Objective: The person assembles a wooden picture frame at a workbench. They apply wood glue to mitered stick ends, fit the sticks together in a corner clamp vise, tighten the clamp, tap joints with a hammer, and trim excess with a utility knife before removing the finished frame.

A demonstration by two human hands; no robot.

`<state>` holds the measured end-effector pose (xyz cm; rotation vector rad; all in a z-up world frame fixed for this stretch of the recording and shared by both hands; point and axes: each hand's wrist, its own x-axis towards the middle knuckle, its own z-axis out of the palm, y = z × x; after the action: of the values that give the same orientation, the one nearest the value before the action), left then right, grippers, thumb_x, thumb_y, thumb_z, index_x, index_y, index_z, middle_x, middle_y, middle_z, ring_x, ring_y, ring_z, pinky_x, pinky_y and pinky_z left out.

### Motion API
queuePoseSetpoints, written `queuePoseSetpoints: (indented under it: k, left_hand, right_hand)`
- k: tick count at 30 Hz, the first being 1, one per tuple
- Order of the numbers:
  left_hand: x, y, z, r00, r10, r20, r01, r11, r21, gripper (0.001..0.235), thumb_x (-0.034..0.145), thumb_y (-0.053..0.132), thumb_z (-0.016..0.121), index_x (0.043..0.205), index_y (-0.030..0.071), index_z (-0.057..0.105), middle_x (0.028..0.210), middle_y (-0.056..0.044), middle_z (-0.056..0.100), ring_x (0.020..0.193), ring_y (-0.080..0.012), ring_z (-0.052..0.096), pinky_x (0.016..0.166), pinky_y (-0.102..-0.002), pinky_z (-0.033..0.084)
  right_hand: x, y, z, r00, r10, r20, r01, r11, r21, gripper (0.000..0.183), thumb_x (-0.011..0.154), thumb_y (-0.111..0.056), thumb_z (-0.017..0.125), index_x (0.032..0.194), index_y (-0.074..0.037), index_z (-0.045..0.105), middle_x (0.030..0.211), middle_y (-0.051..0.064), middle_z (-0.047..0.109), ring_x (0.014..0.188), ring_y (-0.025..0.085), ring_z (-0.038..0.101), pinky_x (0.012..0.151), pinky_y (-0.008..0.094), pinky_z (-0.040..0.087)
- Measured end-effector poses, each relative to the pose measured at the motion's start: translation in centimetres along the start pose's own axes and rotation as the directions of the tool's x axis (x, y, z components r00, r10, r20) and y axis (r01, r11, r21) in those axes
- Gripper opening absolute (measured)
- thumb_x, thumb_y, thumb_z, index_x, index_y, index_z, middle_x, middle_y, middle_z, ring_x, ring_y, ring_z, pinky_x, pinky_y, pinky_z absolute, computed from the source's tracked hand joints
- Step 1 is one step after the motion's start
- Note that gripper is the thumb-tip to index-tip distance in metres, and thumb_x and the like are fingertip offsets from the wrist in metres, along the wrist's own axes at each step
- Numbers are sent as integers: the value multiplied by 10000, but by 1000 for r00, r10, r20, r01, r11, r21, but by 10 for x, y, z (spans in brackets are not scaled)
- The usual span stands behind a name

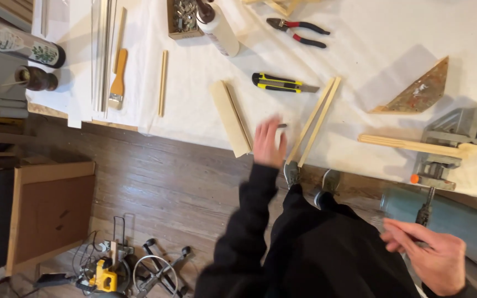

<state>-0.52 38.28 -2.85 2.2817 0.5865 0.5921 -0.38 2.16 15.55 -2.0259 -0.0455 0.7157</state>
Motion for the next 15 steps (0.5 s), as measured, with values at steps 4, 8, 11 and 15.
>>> queuePoseSetpoints:
  k: [4, 8, 11, 15]
  left_hand:
    - [109, -40, 45, 917, 367, 153, -391, 903, 179, 638, 769, 24, 657, 1398, 88, 567, 1430, -148, 574, 1351, -383, 493, 1139, -515, 351]
    - [141, -92, 75, 867, 387, 313, -476, 829, 293, 392, 840, 62, 677, 1202, 209, 699, 1172, -8, 666, 1162, -275, 617, 1075, -523, 419]
    - [153, -83, 52, 888, 342, 309, -430, 855, 290, 433, 777, 69, 696, 1194, 183, 705, 1145, -16, 670, 1107, -298, 621, 961, -491, 462]
    - [143, -70, 38, 914, 302, 271, -383, 862, 332, 485, 761, 91, 730, 1241, 144, 682, 1207, -45, 664, 1110, -310, 613, 935, -483, 470]
  right_hand:
    - [-20, 64, -5, 968, 17, -251, -47, 992, -115, 200, 1024, -90, 670, 1002, 54, 807, 728, 143, 713, 583, 168, 680, 579, 274, 578]
    - [-11, -40, -6, 975, -174, -139, 153, 977, -147, 251, 949, -68, 551, 1096, 29, 728, 882, 35, 800, 620, 75, 719, 580, 209, 574]
    - [-21, -32, 2, 975, -17, -223, 13, 1000, -20, 288, 886, -71, 629, 1147, 15, 715, 963, 27, 782, 702, 93, 748, 564, 230, 602]
    - [-51, 50, 14, 924, 210, -320, -263, 955, -133, 215, 1004, -84, 701, 1151, 20, 817, 827, 125, 763, 649, 207, 717, 595, 296, 604]
